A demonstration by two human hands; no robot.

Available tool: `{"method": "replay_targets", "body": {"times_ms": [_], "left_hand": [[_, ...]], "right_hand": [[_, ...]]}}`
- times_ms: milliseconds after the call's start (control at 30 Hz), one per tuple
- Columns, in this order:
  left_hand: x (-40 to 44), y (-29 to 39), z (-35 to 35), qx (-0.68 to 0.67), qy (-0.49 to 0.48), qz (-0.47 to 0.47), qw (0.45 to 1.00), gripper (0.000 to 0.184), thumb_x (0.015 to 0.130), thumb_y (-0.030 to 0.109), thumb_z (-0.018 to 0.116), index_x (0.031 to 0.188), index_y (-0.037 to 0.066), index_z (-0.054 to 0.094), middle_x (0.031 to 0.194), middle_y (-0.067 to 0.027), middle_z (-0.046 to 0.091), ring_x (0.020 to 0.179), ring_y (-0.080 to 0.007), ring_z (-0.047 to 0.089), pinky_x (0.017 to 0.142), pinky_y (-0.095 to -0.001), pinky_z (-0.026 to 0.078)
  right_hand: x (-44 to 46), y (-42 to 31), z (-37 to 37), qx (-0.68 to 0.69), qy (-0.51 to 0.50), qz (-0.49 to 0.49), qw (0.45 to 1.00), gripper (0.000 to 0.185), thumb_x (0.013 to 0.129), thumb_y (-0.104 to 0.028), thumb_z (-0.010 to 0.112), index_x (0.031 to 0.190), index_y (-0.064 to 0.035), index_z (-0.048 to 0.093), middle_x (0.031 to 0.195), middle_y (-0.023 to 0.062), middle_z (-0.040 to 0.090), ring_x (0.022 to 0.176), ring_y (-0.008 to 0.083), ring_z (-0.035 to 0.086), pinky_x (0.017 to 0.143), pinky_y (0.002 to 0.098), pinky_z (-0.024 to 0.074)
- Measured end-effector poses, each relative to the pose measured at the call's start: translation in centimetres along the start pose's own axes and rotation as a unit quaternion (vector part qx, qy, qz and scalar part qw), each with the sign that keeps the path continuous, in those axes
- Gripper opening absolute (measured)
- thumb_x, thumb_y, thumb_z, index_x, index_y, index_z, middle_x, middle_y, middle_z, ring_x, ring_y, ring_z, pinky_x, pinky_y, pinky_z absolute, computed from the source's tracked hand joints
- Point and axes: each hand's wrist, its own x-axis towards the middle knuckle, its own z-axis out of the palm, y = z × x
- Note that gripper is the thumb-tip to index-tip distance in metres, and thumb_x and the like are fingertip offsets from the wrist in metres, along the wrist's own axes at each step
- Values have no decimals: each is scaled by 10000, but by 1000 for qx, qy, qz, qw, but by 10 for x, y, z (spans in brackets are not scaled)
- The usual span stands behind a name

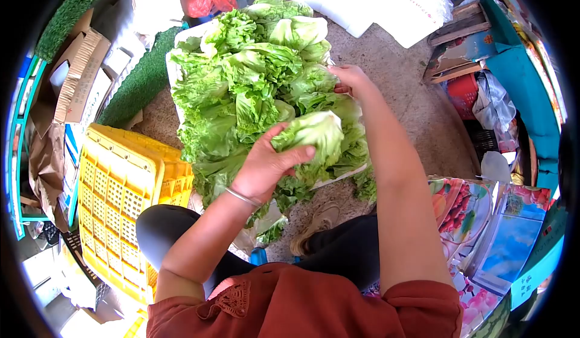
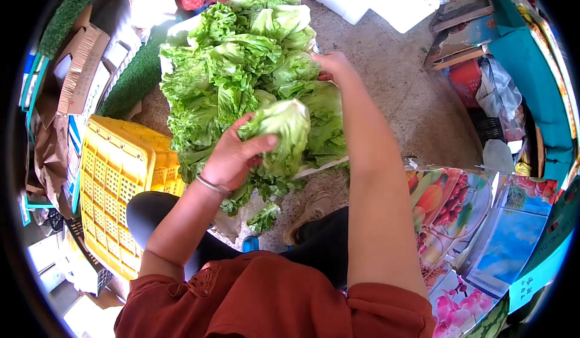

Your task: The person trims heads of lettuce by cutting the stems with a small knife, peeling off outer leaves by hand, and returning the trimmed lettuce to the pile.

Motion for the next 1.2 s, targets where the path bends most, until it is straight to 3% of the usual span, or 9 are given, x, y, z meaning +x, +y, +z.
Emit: {"method": "replay_targets", "body": {"times_ms": [133, 333, 633, 767, 833, 933, 967, 1033, 1200], "left_hand": [[5, 20, -2, -49, -3, 52, 997, 637, 665, 231, 755, 1188, 43, 444, 1073, -93, 558, 886, -199, 578, 655, -392, 524], [9, 49, -10, -114, 81, 130, 982, 501, 735, 304, 689, 1140, 85, 490, 1093, -76, 537, 925, -219, 564, 665, -339, 537], [29, 69, -10, -115, 58, 249, 960, 491, 780, 289, 635, 1181, 77, 448, 1155, -110, 477, 1046, -250, 482, 848, -421, 476], [81, 74, 29, 47, 84, 266, 959, 504, 765, 218, 659, 1196, 64, 447, 1124, -127, 516, 996, -215, 512, 779, -353, 470], [144, 63, 34, 214, 24, 324, 921, 396, 774, 138, 644, 1143, 75, 516, 1072, -99, 552, 935, -191, 543, 775, -321, 472], [207, 28, 34, 508, 53, 496, 702, 291, 706, 79, 635, 994, 110, 606, 1017, -135, 577, 984, -276, 541, 863, -339, 439], [212, 16, 31, 510, 47, 495, 702, 291, 706, 79, 635, 994, 110, 606, 1017, -135, 577, 984, -276, 541, 863, -339, 439], [214, -3, 22, 738, 16, 303, 603, 300, 699, 84, 617, 998, 105, 604, 1029, -125, 565, 1035, -316, 506, 917, -362, 401], [208, 25, 39, 784, -77, 218, 576, 308, 706, 141, 614, 1006, 72, 618, 1101, -171, 541, 976, -311, 549, 860, -348, 447]], "right_hand": [[0, -7, -1, -108, -6, 49, 993, 490, 757, -263, 679, 1110, 40, 524, 986, 170, 566, 637, 190, 575, 542, 276, 497], [-17, -9, -4, -112, -34, 19, 993, 438, 726, -264, 707, 967, 67, 554, 902, 145, 593, 655, 173, 586, 517, 287, 489], [-99, -13, -82, 173, 172, -101, 964, 606, 654, -245, 771, 1108, 10, 461, 886, 113, 602, 758, 144, 598, 498, 203, 393], [-157, 8, -123, 336, 282, -121, 891, 401, 668, -210, 766, 919, -98, 475, 792, 47, 601, 636, 136, 597, 392, 188, 307], [-191, 19, -135, 386, 301, -147, 859, 314, 689, -204, 752, 815, -133, 473, 769, 26, 600, 594, 129, 586, 380, 186, 289], [-216, 47, -150, 433, 304, -138, 838, 259, 703, -179, 735, 768, -128, 490, 759, 13, 594, 593, 130, 582, 382, 181, 284], [-220, 52, -152, 451, 298, -133, 831, 250, 706, -176, 732, 762, -126, 494, 762, 11, 594, 595, 130, 582, 383, 180, 283], [-221, 59, -155, 450, 307, -127, 829, 272, 692, -181, 746, 816, -111, 515, 769, 19, 595, 582, 130, 576, 381, 180, 282], [-220, 60, -148, 282, 360, -129, 880, 362, 647, -169, 781, 892, -44, 544, 747, 43, 594, 566, 108, 547, 423, 188, 342]]}}
